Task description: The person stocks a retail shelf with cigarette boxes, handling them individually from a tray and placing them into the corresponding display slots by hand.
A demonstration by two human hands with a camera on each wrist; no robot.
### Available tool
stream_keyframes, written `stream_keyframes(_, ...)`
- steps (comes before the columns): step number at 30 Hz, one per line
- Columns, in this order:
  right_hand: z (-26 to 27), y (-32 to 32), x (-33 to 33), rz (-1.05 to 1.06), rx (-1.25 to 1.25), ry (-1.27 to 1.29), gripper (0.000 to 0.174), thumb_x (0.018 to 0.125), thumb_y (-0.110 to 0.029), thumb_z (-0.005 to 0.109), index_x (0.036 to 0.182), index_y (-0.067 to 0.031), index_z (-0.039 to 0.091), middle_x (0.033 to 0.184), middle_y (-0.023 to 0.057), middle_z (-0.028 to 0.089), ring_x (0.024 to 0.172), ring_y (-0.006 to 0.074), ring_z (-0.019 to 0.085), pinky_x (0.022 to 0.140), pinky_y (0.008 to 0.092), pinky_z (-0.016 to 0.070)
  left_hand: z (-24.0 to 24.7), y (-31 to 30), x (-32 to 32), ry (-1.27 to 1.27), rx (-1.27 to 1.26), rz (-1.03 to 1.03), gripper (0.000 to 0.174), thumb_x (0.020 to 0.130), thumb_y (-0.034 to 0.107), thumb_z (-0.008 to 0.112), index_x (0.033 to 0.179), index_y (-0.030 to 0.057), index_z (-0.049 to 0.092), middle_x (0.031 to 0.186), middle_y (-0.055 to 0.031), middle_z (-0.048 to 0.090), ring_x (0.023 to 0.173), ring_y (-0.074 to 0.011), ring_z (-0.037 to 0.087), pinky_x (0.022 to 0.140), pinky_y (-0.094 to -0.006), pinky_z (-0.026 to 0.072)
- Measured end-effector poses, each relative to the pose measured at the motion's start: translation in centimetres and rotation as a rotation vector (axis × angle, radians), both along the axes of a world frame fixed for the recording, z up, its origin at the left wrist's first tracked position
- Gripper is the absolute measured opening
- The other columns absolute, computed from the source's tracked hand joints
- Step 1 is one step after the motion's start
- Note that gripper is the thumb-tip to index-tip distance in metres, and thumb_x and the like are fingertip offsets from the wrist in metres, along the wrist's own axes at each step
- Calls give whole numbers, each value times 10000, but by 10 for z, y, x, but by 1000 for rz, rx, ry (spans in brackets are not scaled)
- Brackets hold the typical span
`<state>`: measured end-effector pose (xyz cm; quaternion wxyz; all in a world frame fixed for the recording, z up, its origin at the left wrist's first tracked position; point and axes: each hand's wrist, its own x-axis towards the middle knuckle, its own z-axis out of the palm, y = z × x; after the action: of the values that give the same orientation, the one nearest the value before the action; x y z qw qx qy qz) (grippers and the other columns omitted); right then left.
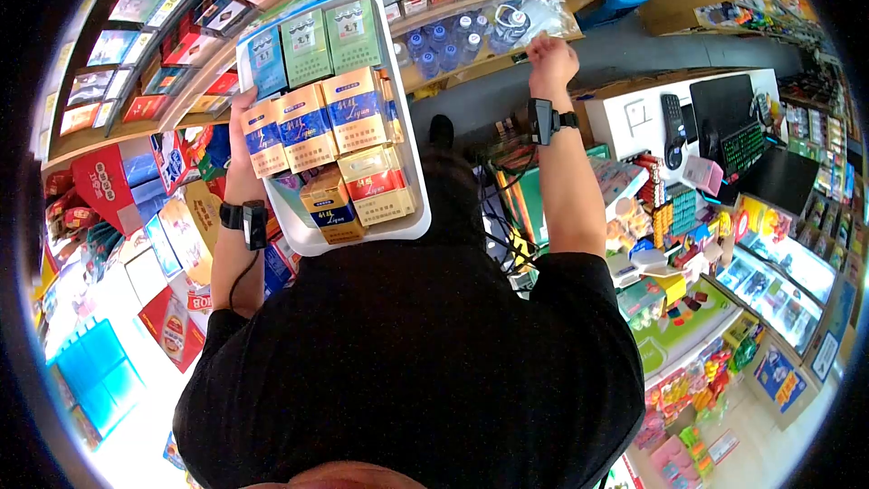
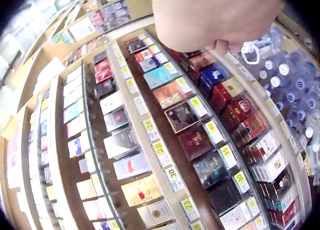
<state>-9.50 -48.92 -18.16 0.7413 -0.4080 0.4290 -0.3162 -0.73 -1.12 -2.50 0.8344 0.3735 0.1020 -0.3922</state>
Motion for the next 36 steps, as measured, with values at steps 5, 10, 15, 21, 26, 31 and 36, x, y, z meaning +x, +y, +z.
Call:
stream_keyframes(5, -57, 48, -21, -27, 270, 49, 214, 1006, -162, 525, 1143, 3, 535, 1091, 141, 647, 956, 284, 666, 854, 464, 590, -13, 37, -8, 89, 75, -18, 524, 985, 373, 574, 1371, 18, 574, 1241, -151, 712, 1053, -272, 721, 918, -401, 596)
stream_keyframes(10, -146, 83, -53, 29, 382, 219, 158, 992, -191, 535, 1029, -43, 575, 908, 89, 634, 821, 257, 647, 762, 462, 584, -15, 44, -23, 135, 97, -84, 505, 972, 381, 617, 1340, 37, 592, 1226, -139, 715, 1020, -276, 727, 871, -410, 617)
stream_keyframes(15, -237, 88, -79, 94, 557, 311, 77, 961, -162, 554, 965, -85, 559, 860, 92, 605, 722, 258, 603, 659, 490, 522, -30, 41, -23, 266, 163, -123, 493, 985, 377, 613, 1362, 59, 604, 1266, -122, 710, 1069, -269, 713, 914, -408, 597)
stream_keyframes(21, -327, 109, -90, 168, 244, 619, 154, 957, -168, 564, 1031, -34, 568, 811, 119, 619, 674, 273, 627, 577, 472, 540, -89, 32, -4, 327, 250, -217, 534, 968, 390, 612, 1389, 64, 592, 1286, -137, 701, 1101, -299, 702, 958, -448, 574)
stream_keyframes(26, -435, 107, -85, 161, 25, 986, 310, 957, -164, 547, 1064, 127, 551, 931, 253, 709, 689, 337, 690, 644, 440, 565, -170, 35, 10, 232, 253, -279, 614, 932, 397, 630, 1431, 52, 532, 1317, -149, 670, 1161, -314, 670, 978, -465, 558)
stream_keyframes(31, -493, 85, -82, 389, -6, 1080, 455, 996, -222, 583, 1276, 131, 519, 1178, 329, 658, 1076, 451, 657, 942, 529, 520, -278, 66, 28, 156, 328, -314, 522, 926, 337, 661, 1331, 18, 579, 1189, -167, 716, 1026, -334, 722, 895, -488, 599)
stream_keyframes(36, -484, 76, -58, 205, 53, 1133, 452, 981, -218, 620, 1292, 102, 546, 1226, 317, 648, 1121, 457, 651, 971, 515, 549, -370, 126, 49, 46, 503, -341, 382, 870, 221, 759, 1128, -26, 623, 958, -111, 704, 778, -270, 721, 663, -406, 610)
